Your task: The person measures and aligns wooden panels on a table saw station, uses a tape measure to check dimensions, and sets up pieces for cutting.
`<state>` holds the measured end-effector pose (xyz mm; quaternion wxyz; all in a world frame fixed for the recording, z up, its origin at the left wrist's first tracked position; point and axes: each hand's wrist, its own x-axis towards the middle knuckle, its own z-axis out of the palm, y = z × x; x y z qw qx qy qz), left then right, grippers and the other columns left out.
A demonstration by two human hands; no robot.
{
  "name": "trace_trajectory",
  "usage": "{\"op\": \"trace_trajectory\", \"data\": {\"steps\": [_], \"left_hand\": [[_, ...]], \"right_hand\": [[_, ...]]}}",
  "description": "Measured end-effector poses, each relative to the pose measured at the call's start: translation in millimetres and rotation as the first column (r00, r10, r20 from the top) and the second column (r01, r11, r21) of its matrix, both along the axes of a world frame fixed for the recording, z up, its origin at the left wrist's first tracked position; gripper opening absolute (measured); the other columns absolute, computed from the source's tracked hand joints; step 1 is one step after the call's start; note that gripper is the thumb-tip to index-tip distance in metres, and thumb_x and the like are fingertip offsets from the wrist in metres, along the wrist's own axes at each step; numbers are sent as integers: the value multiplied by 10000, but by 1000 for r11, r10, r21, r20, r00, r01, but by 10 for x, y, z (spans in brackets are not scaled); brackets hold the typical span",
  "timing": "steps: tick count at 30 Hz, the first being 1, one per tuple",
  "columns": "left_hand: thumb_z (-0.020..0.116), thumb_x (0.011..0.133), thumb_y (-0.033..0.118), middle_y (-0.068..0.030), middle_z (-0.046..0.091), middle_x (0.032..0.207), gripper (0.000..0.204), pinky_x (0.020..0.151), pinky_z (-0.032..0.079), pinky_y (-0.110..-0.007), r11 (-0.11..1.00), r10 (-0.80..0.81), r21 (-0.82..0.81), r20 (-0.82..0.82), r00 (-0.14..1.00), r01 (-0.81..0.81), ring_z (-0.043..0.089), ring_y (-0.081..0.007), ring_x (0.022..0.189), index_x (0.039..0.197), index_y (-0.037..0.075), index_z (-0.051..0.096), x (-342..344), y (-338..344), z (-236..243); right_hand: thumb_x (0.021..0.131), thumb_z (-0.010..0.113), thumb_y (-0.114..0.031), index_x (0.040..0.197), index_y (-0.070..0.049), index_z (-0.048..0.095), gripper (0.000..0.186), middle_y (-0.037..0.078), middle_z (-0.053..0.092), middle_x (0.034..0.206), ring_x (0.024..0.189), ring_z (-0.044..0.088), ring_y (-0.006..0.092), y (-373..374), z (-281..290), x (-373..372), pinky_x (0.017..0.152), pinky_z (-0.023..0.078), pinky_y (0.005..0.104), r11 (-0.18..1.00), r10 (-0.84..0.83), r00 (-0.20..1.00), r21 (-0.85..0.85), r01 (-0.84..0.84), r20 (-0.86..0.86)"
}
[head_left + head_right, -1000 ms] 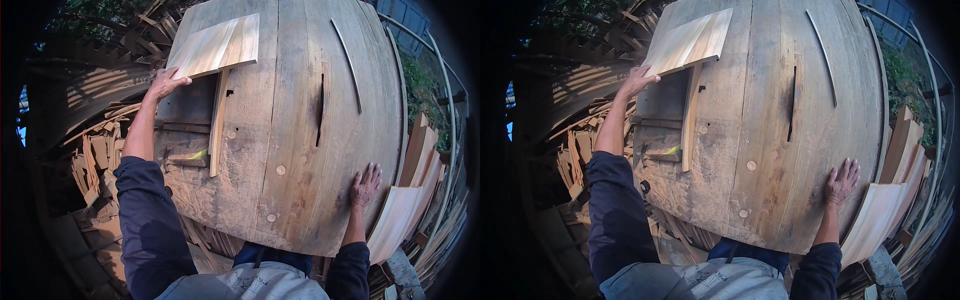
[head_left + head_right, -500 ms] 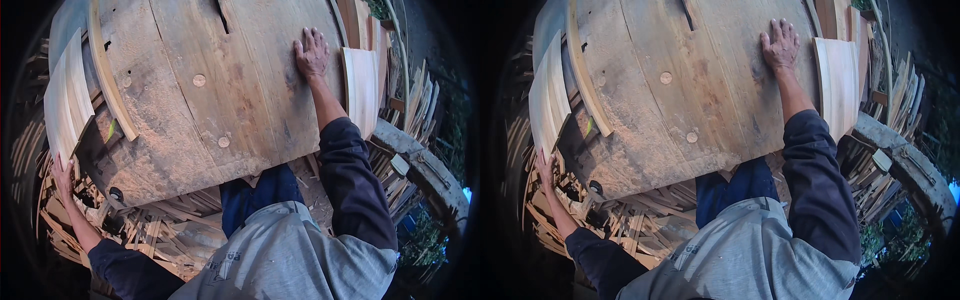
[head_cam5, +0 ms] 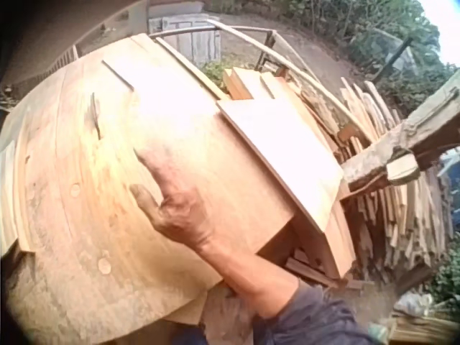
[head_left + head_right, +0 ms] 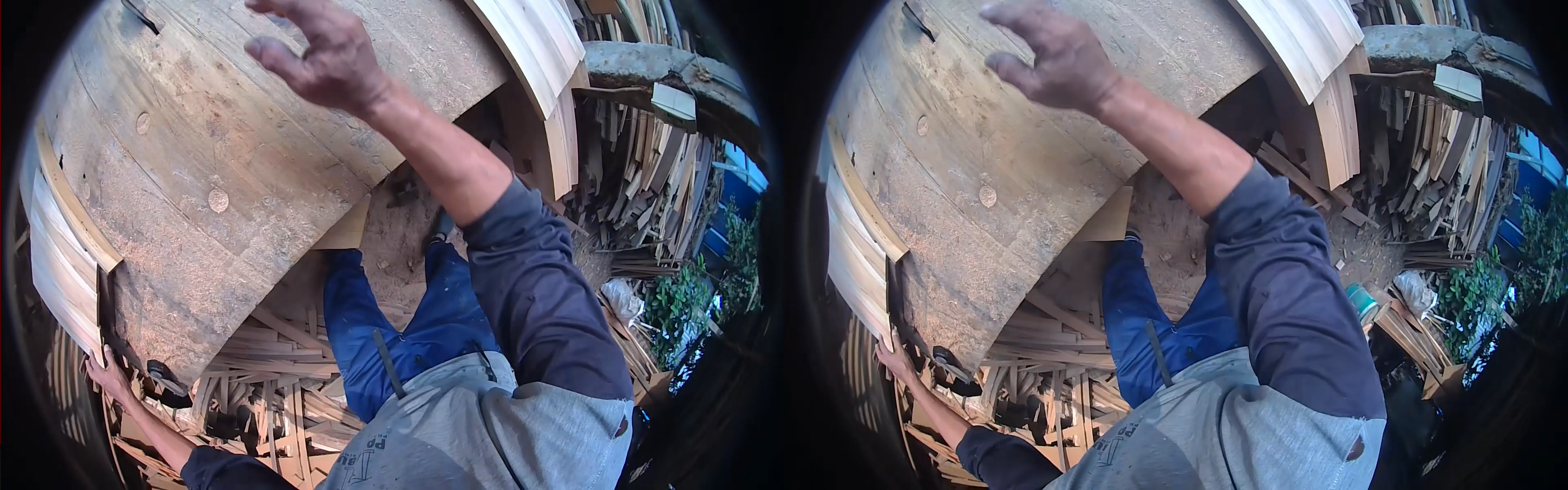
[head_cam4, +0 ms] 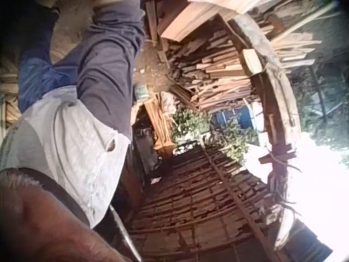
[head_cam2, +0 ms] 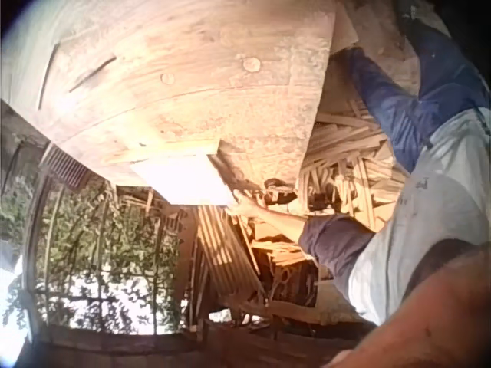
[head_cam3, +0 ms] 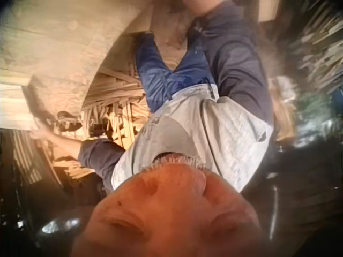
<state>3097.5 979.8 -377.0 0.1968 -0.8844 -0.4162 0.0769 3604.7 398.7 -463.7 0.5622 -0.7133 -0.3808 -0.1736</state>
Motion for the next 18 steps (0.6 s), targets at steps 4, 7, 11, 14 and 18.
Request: {"op": "trace_trajectory", "data": {"steps": [4, 7, 11, 14, 18], "left_hand": [[623, 1003, 250, -240, 506, 1412, 434, 1084, 412, -457, 845, -484, -19, 400, 778, 535, 507, -370, 1299, 1390, 65, 558, 800, -2448, -80], [617, 1001, 329, -211, 538, 1354, 474, 1031, 439, -518, 507, -733, -210, 406, 546, 836, 538, -398, 1235, 1368, 40, 535, 1413, -4025, -540], [594, 958, 571, -206, 515, 1341, 706, 1029, 430, -513, 377, -818, -338, 314, 482, 862, 527, -387, 1218, 1389, 23, 483, 2005, -4562, -948], [569, 892, 714, -220, 492, 1345, 873, 1042, 411, -505, 447, -774, -223, 389, 499, 866, 500, -376, 1236, 1414, 24, 456, 2093, -4610, -1105], [568, 828, 792, -226, 469, 1360, 999, 1100, 339, -511, 486, -789, -190, 325, 522, 853, 451, -374, 1288, 1438, 11, 438, 2077, -4627, -1118]], "right_hand": [[811, 694, -74, 1103, -65, 659, 294, 130, 662, 930, 722, 667, 258, -1751, -405, -2151, 621, 548, 351, 994, 105, 933, 61, -90, -345], [856, 720, -199, 1191, -12, 583, 408, 190, 671, 1026, 911, 673, 377, -2518, -1853, -3043, 808, 550, 425, 879, -392, 557, -477, -9, -732], [869, 707, -311, 1381, -138, 510, 576, 253, 538, 1368, 1185, 568, 448, -3144, -3887, -3193, 953, 507, 530, 670, -624, 342, -706, -231, -703], [776, 803, -382, 1433, -211, 501, 743, 190, 382, 1528, 1302, 494, 423, -3444, -4797, -2973, 1034, 488, 524, 397, -635, 430, -748, -532, -642], [688, 858, -474, 1464, -259, 464, 897, 151, 293, 1589, 1314, 466, 449, -3347, -5306, -2733, 1061, 468, 537, 217, -670, 471, -757, -616, -574]]}}
